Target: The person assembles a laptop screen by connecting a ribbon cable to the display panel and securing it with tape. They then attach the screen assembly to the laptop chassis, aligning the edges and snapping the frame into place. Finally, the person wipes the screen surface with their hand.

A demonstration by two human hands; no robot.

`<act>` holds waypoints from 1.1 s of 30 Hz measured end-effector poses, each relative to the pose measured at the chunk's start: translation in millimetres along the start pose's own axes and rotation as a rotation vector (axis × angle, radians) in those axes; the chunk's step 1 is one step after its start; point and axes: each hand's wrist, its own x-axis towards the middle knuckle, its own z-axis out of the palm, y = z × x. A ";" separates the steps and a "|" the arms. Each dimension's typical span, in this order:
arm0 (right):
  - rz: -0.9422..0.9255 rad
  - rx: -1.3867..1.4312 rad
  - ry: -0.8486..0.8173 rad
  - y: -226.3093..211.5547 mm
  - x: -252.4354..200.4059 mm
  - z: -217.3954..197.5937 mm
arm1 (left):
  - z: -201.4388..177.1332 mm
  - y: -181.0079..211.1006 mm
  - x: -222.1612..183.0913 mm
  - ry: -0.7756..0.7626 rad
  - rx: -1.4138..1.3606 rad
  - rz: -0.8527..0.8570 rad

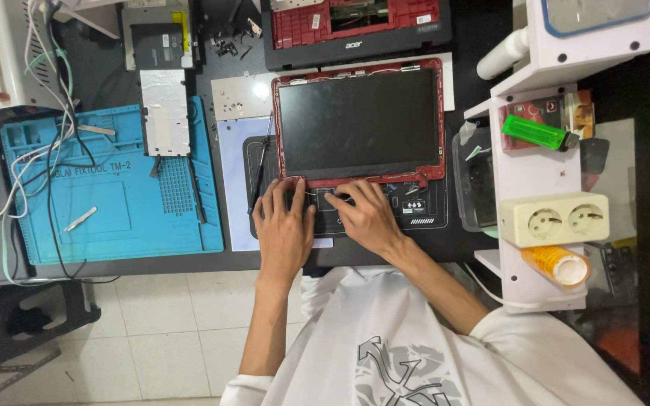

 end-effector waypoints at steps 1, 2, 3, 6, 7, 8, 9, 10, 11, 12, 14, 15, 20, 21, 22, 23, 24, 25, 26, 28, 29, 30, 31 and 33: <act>0.000 0.019 0.019 3.1 -1.7 -3.9 | 1.7 0.2 0.7 0.014 -0.028 -0.015; -0.003 0.024 0.039 6.5 -3.4 -7.9 | 3.2 0.5 1.2 0.027 -0.056 -0.030; -0.007 0.026 0.062 11.1 -4.3 -12.1 | 4.6 1.2 2.7 0.038 -0.074 -0.048; 0.022 0.030 0.151 21.6 -9.8 -23.4 | 8.7 4.1 4.6 0.072 -0.104 -0.084; 0.040 0.035 0.184 23.8 -12.4 -26.1 | 9.7 5.2 4.1 0.087 -0.097 -0.086; 0.065 0.031 0.208 25.9 -14.9 -28.4 | 11.1 6.4 4.0 0.101 -0.089 -0.088; 0.091 0.028 0.230 26.3 -18.1 -30.0 | 11.5 6.8 2.5 0.101 -0.100 -0.099; 0.118 0.026 0.252 26.9 -20.7 -30.6 | 12.3 7.1 1.4 0.102 -0.110 -0.109; 0.126 0.036 0.266 27.5 -23.1 -30.9 | 13.5 7.4 1.3 0.100 -0.119 -0.121; 0.134 0.047 0.279 28.3 -25.3 -30.9 | 14.8 7.4 2.0 0.139 -0.126 -0.119; 0.156 0.067 0.298 29.2 -28.4 -29.7 | 13.8 3.4 4.2 0.216 -0.137 -0.114; 0.168 0.075 0.305 30.3 -29.2 -28.9 | 12.8 0.1 7.0 0.205 -0.106 -0.162; 0.245 0.152 0.351 46.0 -31.4 -30.1 | 5.3 -20.9 18.1 0.324 -0.094 -0.247; 0.269 0.163 0.372 48.9 -32.1 -31.1 | 5.4 -23.5 20.4 0.323 -0.105 -0.244; 0.294 0.175 0.393 51.3 -33.0 -32.0 | 6.2 -24.9 22.3 0.321 -0.115 -0.241; 0.292 0.176 0.406 53.7 -33.6 -33.0 | 8.0 -24.9 24.6 0.320 -0.126 -0.237; 0.290 0.177 0.420 55.6 -34.2 -33.9 | 10.6 -23.5 27.3 0.300 -0.115 -0.241; 0.290 0.177 0.431 56.3 -35.8 -35.1 | 13.7 -20.3 28.4 0.279 -0.105 -0.246; 0.290 0.167 0.435 56.6 -37.2 -36.4 | 16.8 -16.4 30.4 0.258 -0.095 -0.252; 0.290 0.146 0.447 58.1 -37.1 -38.0 | 22.6 -7.1 39.5 0.235 -0.104 -0.228; 0.303 0.147 0.460 57.2 -37.8 -39.1 | 24.7 -1.9 44.8 0.219 -0.111 -0.217; 0.315 0.147 0.474 56.2 -37.7 -39.5 | 26.4 3.0 51.5 0.228 -0.157 -0.196; 0.326 0.150 0.488 55.9 -36.2 -39.6 | 27.2 6.6 60.7 0.237 -0.202 -0.177; 0.301 0.144 0.492 54.4 -33.5 -39.6 | 27.5 10.1 82.1 0.255 -0.234 -0.116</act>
